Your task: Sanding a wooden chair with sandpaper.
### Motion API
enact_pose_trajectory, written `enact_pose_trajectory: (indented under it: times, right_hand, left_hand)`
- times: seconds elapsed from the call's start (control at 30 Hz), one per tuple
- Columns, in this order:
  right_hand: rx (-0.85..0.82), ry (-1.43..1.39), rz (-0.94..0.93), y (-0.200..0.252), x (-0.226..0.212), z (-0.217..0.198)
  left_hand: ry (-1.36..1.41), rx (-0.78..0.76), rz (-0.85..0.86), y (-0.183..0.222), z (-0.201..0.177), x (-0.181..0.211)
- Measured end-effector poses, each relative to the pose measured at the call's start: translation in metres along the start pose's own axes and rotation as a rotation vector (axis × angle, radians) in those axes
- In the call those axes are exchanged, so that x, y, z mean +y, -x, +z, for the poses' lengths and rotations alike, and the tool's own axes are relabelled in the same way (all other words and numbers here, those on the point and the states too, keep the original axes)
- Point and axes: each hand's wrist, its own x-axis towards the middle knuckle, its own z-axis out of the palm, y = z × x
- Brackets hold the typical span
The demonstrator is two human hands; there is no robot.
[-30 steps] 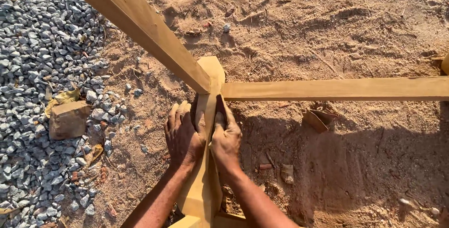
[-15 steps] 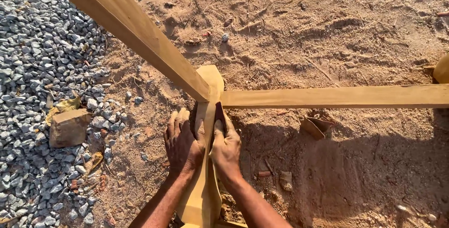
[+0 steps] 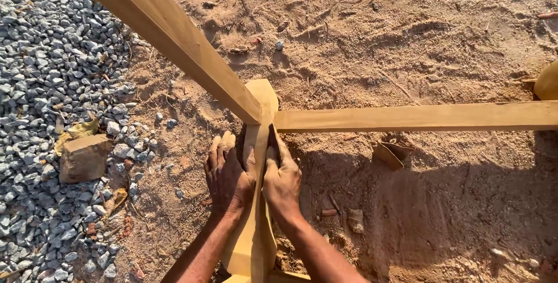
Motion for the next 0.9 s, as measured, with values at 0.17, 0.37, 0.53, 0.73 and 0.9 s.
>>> enact_pose_trajectory:
  times: [0.17, 0.37, 0.53, 0.73, 0.9]
  right_hand:
    - [-0.041, -0.068, 0.355, -0.015, -0.025, -0.011]
    - [-0.009, -0.176, 0.271, -0.015, -0.023, -0.005]
    - [-0.037, -0.122, 0.388, -0.008, -0.037, -0.01]
    - [-0.031, -0.054, 0.273, -0.004, 0.0, -0.001]
    - [0.0, -0.08, 0.16, -0.015, -0.032, -0.003]
  left_hand:
    - [-0.006, -0.035, -0.02, 0.013, 0.024, -0.01]
    - [0.047, 0.0, 0.008, 0.004, -0.01, 0.008]
    - [0.035, -0.004, -0.011, 0.0, -0.008, 0.008]
    - [0.02, -0.057, -0.026, 0.012, -0.005, 0.001]
    - [0.089, -0.014, -0.016, 0.007, -0.001, 0.0]
